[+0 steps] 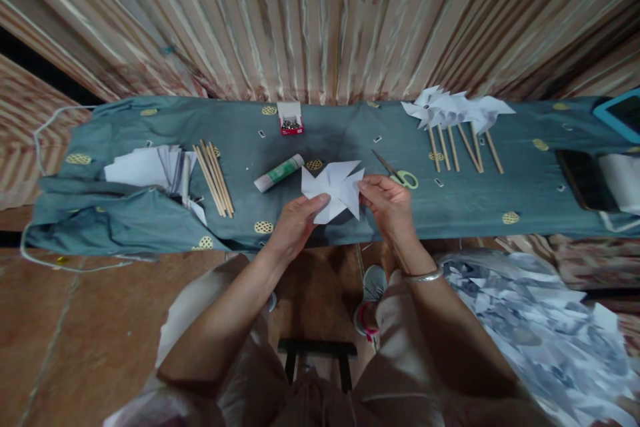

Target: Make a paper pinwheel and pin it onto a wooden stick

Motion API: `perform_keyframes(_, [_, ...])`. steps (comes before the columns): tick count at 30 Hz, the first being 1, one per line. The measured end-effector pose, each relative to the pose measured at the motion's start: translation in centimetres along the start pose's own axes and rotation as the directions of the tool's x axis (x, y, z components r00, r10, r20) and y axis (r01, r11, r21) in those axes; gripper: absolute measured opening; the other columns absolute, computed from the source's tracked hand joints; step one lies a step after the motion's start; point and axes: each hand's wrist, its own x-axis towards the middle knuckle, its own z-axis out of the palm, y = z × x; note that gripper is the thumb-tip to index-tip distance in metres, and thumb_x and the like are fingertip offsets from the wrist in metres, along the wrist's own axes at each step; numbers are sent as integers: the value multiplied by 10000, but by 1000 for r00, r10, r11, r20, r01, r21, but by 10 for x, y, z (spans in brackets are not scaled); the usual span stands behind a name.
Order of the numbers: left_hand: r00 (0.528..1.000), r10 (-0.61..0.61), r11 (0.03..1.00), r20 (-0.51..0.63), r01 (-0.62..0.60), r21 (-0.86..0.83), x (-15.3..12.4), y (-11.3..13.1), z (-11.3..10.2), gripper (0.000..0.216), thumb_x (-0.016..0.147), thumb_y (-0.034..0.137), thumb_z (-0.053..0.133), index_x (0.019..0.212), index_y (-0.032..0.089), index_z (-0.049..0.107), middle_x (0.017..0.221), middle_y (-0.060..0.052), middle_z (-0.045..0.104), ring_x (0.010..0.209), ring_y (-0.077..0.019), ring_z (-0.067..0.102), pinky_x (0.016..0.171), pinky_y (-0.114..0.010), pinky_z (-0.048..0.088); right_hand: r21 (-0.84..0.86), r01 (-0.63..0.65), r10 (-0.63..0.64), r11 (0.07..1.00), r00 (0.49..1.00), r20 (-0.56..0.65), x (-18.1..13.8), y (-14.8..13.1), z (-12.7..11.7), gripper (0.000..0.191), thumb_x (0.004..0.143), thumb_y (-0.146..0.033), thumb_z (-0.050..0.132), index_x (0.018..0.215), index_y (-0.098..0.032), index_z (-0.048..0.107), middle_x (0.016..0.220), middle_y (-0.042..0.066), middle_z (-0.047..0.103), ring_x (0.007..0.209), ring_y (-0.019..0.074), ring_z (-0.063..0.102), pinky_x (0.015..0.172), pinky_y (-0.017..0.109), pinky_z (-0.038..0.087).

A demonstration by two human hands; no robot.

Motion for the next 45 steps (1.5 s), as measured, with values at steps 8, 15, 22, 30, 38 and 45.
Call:
perform_keyframes(8, [999, 42, 999, -31, -43, -22, 3, 1, 0, 335, 470, 334, 941, 652, 118, 760, 629, -15, 726, 600, -98, 623, 630, -199, 486, 94, -121, 110, 988, 986, 122, -2, -2, -7, 319, 657, -515, 866, 739, -229, 751, 702, -1, 746, 608, 113, 659, 573, 223, 543])
perform_keyframes(15, [996, 74, 997, -55, -73, 17, 6, -2, -2, 303, 505, 318, 919, 689, 128, 772, 634, -27, 733, 595, -108, 626, 634, -218, 490, 85, -318, 291, 944, 927, 238, -1, 5, -8, 375, 580, -503, 917, 764, -226, 745, 714, -7, 758, 692, 163, 708, 675, 286, 588])
perform_keyframes(22, [984, 168, 975, -67, -155, 159, 4, -2, -7, 285, 563, 354, 914, 706, 149, 778, 699, -26, 753, 613, -125, 625, 654, -250, 493, -39, -298, 298, 954, 921, 249, -6, 1, -8, 355, 544, -503, 930, 720, -240, 769, 654, -31, 719, 573, 92, 605, 545, 211, 519])
perform_keyframes(30, [979, 191, 960, -73, -170, 223, 4, -2, -7, 236, 594, 333, 902, 692, 163, 772, 714, -27, 748, 642, -148, 627, 655, -271, 504, -186, -237, 276, 953, 934, 226, -7, -5, -6, 378, 478, -502, 943, 684, -230, 781, 587, -46, 671, 487, 59, 495, 458, 206, 399])
perform_keyframes(38, [988, 142, 961, -55, -125, 247, 3, 1, -7, 202, 572, 278, 911, 661, 155, 778, 672, -19, 739, 581, -123, 589, 584, -234, 472, -274, -176, 241, 945, 944, 224, -5, -2, -12, 382, 438, -503, 952, 593, -223, 742, 525, -55, 603, 487, 64, 463, 467, 220, 364])
perform_keyframes(45, [991, 114, 962, -67, -94, 255, 3, 3, -6, 136, 594, 215, 905, 646, 188, 781, 671, -20, 744, 573, -134, 592, 554, -229, 467, -339, -86, 201, 937, 925, 321, -7, -3, -15, 441, 611, -643, 841, 562, -223, 716, 495, -48, 545, 474, 73, 398, 450, 234, 314])
